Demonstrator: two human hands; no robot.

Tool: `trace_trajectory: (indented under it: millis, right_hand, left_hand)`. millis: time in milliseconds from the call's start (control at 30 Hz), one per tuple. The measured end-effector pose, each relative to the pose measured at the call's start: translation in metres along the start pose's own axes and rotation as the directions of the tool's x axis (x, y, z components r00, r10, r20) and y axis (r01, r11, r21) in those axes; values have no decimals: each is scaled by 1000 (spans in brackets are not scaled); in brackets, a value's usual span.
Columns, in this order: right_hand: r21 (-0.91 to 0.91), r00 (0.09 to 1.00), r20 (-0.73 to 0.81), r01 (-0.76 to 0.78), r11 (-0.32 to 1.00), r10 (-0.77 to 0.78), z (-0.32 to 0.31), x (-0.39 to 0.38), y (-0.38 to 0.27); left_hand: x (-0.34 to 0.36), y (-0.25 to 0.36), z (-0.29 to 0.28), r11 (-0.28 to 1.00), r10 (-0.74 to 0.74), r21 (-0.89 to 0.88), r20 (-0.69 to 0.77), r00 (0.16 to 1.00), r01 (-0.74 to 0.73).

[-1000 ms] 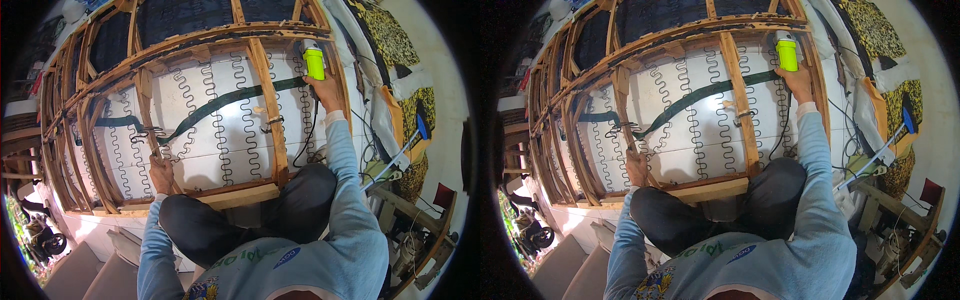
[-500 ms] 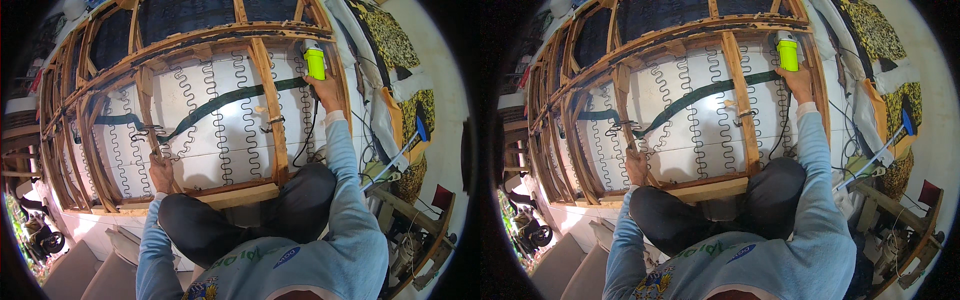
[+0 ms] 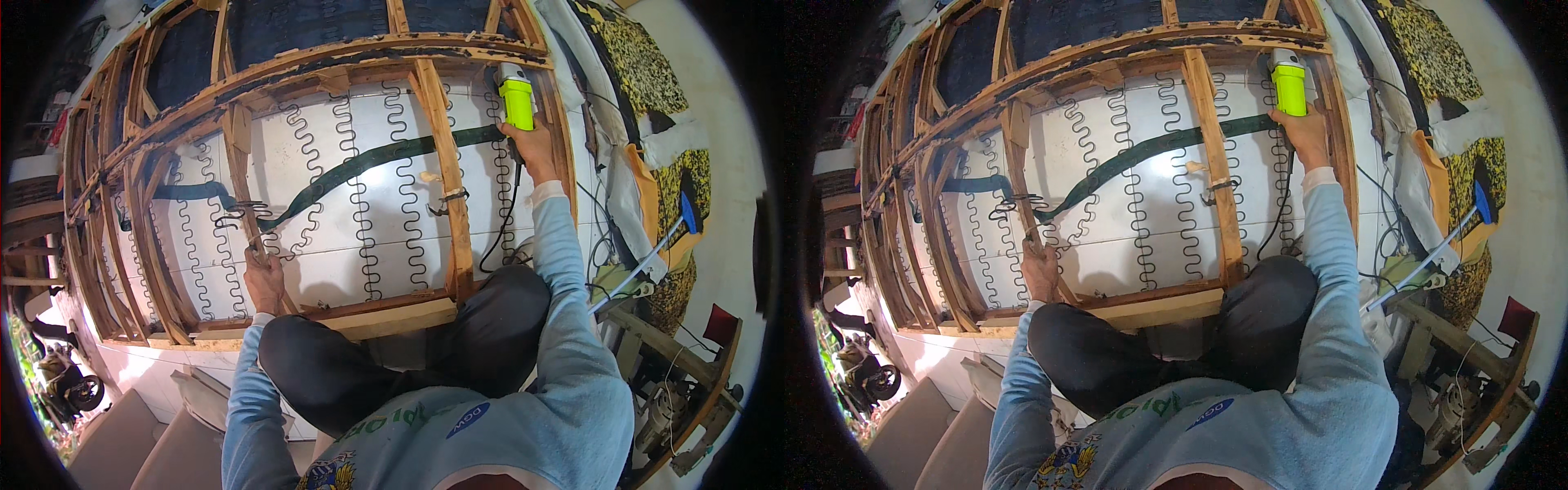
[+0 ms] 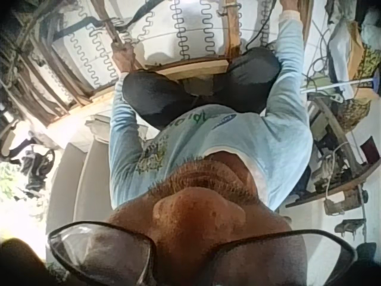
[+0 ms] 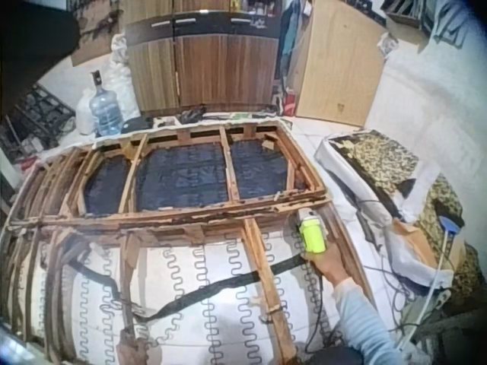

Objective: Removing old upholstery and repairing the wooden frame of a sofa using an angle grinder and electric stapler.

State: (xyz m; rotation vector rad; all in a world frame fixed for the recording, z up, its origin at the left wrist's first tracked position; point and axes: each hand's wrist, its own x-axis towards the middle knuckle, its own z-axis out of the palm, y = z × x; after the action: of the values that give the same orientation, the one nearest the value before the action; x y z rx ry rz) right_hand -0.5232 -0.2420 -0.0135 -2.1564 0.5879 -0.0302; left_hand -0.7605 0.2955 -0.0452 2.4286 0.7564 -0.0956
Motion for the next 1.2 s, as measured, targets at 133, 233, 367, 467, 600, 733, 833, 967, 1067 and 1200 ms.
trace_trajectory:
  millis: [133,233,367,467,600,733,833,967,1067,1200]
  right_hand:
    - [12,1000,20,4,1000,-4,1,-2,-4]
    - [14,999,33,-1,1000,1,2,5,3]
    - [-15,999,25,34,999,-34,9,6,4]
    - [16,998,58,25,1000,-26,11,-2,-5]
    - [-62,995,48,89,994,-86,3,16,14]
    - [-62,995,51,90,994,-87,-1,16,14]
    - [-84,994,73,85,993,-79,-5,12,7]
    - [-70,993,102,59,996,-52,-13,8,0]
    - [-24,995,98,16,1000,-14,-19,4,1]
    - [28,997,62,33,999,-34,-33,11,18]
  left_hand:
    - [0,-1,-2,1000,-4,-14,-10,1000,4]
    - [-1,1,0,1000,14,-23,-28,1000,-15]
    - [-2,4,-2,999,46,-18,-36,998,-46]
    - [-2,-1,-3,999,44,5,-50,998,-44]
    - [4,-6,3,999,-24,-36,32,999,25]
    - [2,-5,3,996,-48,-77,42,998,51]
    - [-1,1,-1,998,-39,-57,25,999,40]
    - [-1,1,-2,1000,-19,-14,4,1000,19]
    - [-2,4,-2,1000,-1,-30,-21,1000,1]
    - [1,3,1,999,36,-20,-31,999,-36]
